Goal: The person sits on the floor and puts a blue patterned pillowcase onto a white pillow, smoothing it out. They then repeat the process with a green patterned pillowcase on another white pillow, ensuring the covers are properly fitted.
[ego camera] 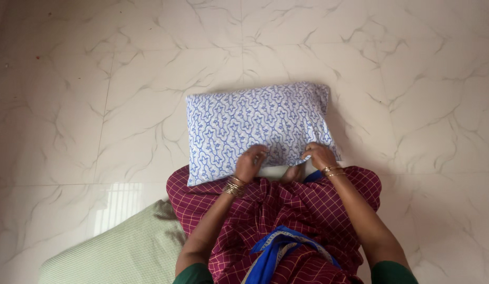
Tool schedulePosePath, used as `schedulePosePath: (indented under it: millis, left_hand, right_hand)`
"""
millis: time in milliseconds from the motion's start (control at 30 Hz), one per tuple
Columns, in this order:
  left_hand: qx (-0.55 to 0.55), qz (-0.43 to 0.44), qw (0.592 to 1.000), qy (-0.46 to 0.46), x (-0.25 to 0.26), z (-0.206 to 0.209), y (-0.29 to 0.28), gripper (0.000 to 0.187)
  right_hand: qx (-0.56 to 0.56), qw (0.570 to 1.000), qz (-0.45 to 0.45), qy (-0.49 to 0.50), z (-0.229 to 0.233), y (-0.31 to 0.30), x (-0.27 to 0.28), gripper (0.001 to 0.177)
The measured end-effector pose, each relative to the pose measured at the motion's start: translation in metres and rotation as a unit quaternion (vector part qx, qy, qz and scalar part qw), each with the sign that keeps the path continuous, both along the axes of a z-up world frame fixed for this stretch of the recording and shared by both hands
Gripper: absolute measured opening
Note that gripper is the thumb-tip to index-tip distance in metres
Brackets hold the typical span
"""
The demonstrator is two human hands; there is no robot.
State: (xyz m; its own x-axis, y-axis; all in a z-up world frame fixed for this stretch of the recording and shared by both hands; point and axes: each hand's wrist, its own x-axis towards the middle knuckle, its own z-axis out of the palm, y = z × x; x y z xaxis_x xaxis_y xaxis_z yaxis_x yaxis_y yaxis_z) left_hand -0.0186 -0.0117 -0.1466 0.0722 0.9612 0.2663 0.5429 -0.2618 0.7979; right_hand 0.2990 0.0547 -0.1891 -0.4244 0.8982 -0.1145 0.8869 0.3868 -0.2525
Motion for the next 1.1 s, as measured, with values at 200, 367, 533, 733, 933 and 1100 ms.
schedulePosePath:
  millis: [200,367,533,733,933,1100]
  left_hand:
    - [0.179,0.109,0.976,0.055,-0.061,0.124,0.083,0.028]
    - [0.178,0.219,0.951,0.127,-0.059,0.169,0.142,0.053]
    - [0.0,0.264,0.942,0.21,-0.042,0.075,0.146,0.071]
    - [0.051,0.244,0.906,0.343,-0.034,-0.071,0.075,0.074]
    - [0.024,0.261,0.913,0.312,-0.033,-0.089,0.102,0.068]
    - [0.02,0.259,0.91,0.322,-0.035,-0.101,0.097,0.067]
  right_hand:
    - [-0.077,0.989,0.051,-0.119,0.135,0.067,-0.044,0.022]
    - [0.244,0.95,0.072,0.181,0.223,0.116,-0.116,0.031]
    - [0.236,0.964,-0.017,0.12,0.15,0.135,-0.18,0.049]
    - [0.269,0.956,-0.045,0.107,0.018,0.032,-0.167,0.057]
    - [0.239,0.966,-0.038,0.087,0.042,0.058,-0.177,0.054]
    - [0.188,0.975,-0.088,0.078,0.048,0.144,-0.171,0.056]
